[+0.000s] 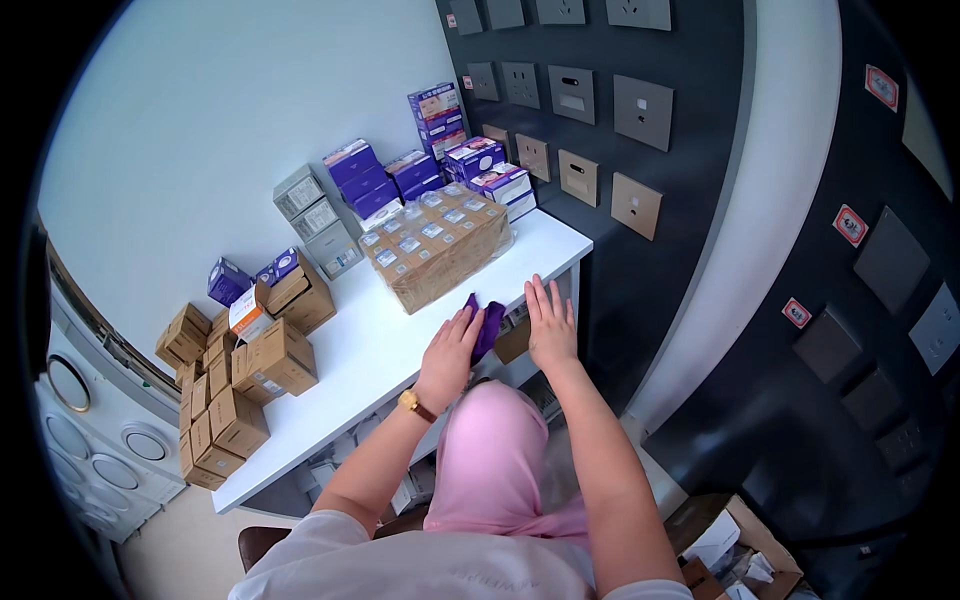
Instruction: The person wipes a wall-mounted display of electrical switches and sockets using a purple cloth. They systematically clean each unit on the dark gray panel and also wipe the white countertop below, which holds stacked product boxes.
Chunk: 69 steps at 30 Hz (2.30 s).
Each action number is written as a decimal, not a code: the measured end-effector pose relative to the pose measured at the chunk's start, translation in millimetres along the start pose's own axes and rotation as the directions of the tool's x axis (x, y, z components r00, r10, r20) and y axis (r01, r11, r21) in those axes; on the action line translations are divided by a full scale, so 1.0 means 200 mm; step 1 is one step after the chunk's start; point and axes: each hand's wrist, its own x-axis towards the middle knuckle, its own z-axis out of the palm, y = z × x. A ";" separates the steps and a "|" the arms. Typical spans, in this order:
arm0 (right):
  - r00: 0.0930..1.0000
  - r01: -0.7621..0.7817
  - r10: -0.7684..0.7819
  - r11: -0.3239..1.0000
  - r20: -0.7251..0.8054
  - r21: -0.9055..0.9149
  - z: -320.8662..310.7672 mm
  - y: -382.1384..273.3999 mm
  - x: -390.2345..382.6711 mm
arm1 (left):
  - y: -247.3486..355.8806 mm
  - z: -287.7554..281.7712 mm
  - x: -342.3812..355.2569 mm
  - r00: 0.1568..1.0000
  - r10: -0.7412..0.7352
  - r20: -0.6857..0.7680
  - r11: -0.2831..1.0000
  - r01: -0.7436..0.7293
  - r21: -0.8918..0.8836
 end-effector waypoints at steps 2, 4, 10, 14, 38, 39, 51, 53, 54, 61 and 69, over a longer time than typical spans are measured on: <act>1.000 -0.017 0.016 1.000 -0.024 -0.022 0.02 0.04 0.00 | -0.08 -0.09 -0.22 0.997 -0.079 -0.004 0.997 0.079 -0.023; 0.999 -0.018 0.017 1.000 -0.037 -0.017 0.05 0.04 0.00 | -0.17 -0.23 -0.49 0.978 -0.209 -0.011 0.978 0.210 0.023; 0.996 -0.032 0.039 0.995 -0.084 0.092 0.06 0.00 -0.01 | -0.31 -0.59 -1.08 0.772 -0.634 0.039 0.765 0.620 0.172; 0.998 -0.030 0.035 0.994 -0.045 0.107 0.05 -0.01 -0.01 | -0.29 -0.47 -0.91 0.827 -0.562 0.015 0.827 0.562 -0.022; 0.998 -0.024 0.034 0.985 -0.054 0.169 0.03 -0.03 -0.01 | -0.39 -0.69 -1.26 0.732 -0.680 0.052 0.733 0.676 0.074; 0.997 -0.023 0.035 0.984 -0.067 0.175 0.03 -0.03 -0.01 | -0.38 -0.69 -1.26 0.706 -0.706 0.049 0.708 0.702 0.083; 0.998 -0.038 0.027 0.976 0.054 0.215 -0.05 0.02 0.00 | -0.11 0.11 0.09 0.998 0.062 -0.006 0.997 -0.062 0.040; 0.993 -0.067 0.043 0.971 0.107 0.231 -0.07 -0.01 0.01 | -0.07 0.25 0.31 0.993 0.109 -0.034 0.994 -0.109 0.000; 0.997 -0.054 0.043 0.979 0.060 0.199 -0.05 0.01 0.01 | -0.03 0.27 0.39 0.993 0.115 -0.038 0.993 -0.116 -0.024; 0.998 -0.055 0.042 0.959 0.053 0.280 -0.09 0.01 -0.01 | -0.02 0.11 0.18 0.998 0.048 0.035 0.999 -0.049 0.014; 1.000 0.013 -0.008 0.947 -0.018 0.322 -0.07 0.06 -0.03 | -0.35 -0.58 -1.00 0.877 -0.459 0.140 0.879 0.426 0.213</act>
